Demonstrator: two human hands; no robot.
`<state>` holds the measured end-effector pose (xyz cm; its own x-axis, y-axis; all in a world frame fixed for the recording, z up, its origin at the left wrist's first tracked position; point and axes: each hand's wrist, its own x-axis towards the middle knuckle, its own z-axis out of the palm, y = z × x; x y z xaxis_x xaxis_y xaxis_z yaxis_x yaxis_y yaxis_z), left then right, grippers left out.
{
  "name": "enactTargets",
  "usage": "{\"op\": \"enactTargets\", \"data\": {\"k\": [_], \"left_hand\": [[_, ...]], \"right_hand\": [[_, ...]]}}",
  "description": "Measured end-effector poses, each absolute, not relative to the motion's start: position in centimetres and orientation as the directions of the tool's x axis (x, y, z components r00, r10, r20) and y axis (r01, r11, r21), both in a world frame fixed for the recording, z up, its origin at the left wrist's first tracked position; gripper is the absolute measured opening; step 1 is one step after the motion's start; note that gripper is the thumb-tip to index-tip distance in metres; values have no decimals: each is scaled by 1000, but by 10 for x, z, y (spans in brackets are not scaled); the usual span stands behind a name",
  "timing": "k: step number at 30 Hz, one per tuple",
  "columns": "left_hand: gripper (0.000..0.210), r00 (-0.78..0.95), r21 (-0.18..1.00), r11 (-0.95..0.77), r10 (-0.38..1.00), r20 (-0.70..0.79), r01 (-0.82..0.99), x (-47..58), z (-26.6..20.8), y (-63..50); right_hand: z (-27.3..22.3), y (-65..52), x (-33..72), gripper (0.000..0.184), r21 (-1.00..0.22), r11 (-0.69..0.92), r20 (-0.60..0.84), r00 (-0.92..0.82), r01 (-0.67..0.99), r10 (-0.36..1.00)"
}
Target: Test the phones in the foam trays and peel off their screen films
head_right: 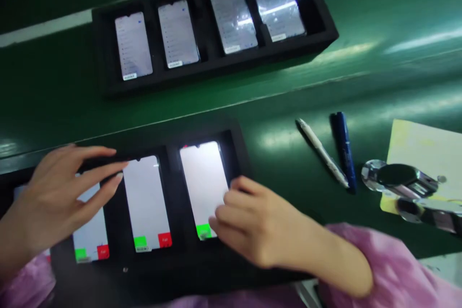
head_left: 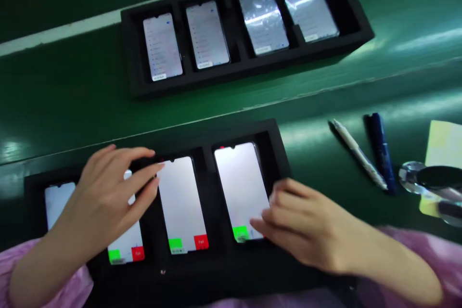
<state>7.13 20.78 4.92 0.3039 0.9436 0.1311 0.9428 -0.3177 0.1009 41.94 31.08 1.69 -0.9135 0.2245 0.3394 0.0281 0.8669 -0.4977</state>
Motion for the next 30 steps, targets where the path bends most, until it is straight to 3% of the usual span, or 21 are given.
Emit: {"op": "enactTargets", "data": {"k": [2,4,7,9,17,22,30], "left_hand": [[25,259,27,-262,961,93,965,66,45,208],[27,230,1,-231,971,66,973,66,41,209],[27,199,19,-201,978,62,979,69,38,209],[25,182,48,-186,980,75,981,70,37,210],[8,152,131,-180,968,200,975,68,32,217],[4,198,167,-233,959,200,958,75,41,209],[13,248,381,-285,958,143,880,101,67,176]], "right_hand": [[12,331,400,19,-569,821,382,-866,54,322],[7,348,384,12,-664,737,415,-757,126,504],[2,361,368,4,-778,589,410,-534,217,739],[0,362,364,3,-810,541,413,-434,227,801],[-6,361,363,9,-829,525,451,-327,192,831],[-10,362,362,16,-832,525,453,-326,181,830],[-11,361,362,11,-835,524,459,-315,166,831]]}}
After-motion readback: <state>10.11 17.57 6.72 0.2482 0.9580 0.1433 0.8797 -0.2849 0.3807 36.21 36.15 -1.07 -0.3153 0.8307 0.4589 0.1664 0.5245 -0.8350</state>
